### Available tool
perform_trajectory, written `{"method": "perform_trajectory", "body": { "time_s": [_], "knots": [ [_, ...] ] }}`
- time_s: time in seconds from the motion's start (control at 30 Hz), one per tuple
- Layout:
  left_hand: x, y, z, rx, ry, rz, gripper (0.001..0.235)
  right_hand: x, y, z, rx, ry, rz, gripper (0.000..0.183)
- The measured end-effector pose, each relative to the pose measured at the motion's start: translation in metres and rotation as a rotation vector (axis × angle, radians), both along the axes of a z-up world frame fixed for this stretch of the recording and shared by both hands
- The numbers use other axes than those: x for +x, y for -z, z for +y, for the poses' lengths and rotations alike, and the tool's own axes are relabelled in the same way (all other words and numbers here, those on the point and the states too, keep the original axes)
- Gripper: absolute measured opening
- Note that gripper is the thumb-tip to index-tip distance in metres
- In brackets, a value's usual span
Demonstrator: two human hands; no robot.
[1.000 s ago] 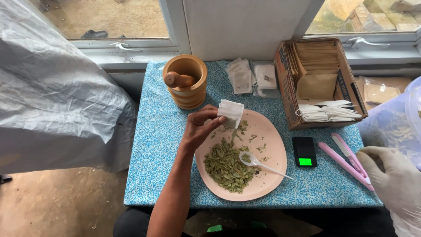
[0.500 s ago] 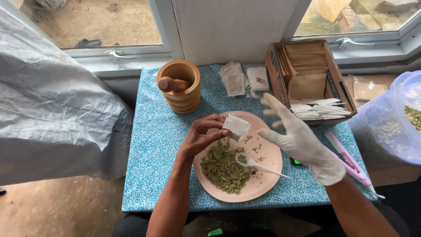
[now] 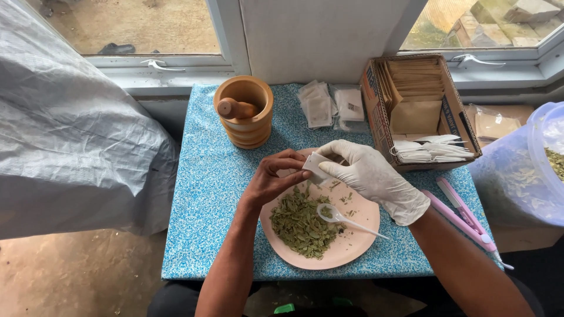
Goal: Filling small tea bags with loose tea leaves using a spoon, weighing them on a scale, and sealing them with a heat sealer.
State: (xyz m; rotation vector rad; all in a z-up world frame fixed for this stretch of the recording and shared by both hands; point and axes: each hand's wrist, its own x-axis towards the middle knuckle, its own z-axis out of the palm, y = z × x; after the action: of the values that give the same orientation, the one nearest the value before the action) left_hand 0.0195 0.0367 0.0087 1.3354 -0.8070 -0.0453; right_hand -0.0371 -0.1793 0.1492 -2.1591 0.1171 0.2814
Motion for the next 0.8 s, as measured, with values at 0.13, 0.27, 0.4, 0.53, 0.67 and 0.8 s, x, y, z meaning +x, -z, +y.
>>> {"method": "perform_trajectory", "body": {
  "time_s": [0.13, 0.27, 0.4, 0.53, 0.67, 0.8],
  "knots": [
    [0.000, 0.000, -0.002, 0.010, -0.005, 0.001, 0.011, -0.002, 0.004, -0.003, -0.025, 0.003, -0.023, 0.017],
    [0.000, 0.004, -0.001, 0.026, -0.022, 0.023, 0.010, -0.003, 0.004, 0.002, -0.098, 0.009, -0.003, 0.018],
    [-0.002, -0.002, -0.002, 0.045, -0.032, 0.051, 0.014, -0.001, 0.008, -0.006, -0.117, -0.010, -0.012, 0.019],
    [0.003, 0.010, -0.002, 0.029, -0.036, 0.063, 0.011, -0.004, 0.009, -0.010, -0.117, -0.002, -0.013, 0.020],
    [0.003, 0.009, 0.000, 0.037, -0.037, 0.055, 0.009, -0.007, 0.007, -0.005, -0.138, 0.005, -0.014, 0.021],
    [0.003, 0.009, -0.004, 0.078, -0.064, 0.033, 0.009, -0.004, 0.006, -0.012, -0.237, -0.062, -0.049, 0.019]
  ]
}}
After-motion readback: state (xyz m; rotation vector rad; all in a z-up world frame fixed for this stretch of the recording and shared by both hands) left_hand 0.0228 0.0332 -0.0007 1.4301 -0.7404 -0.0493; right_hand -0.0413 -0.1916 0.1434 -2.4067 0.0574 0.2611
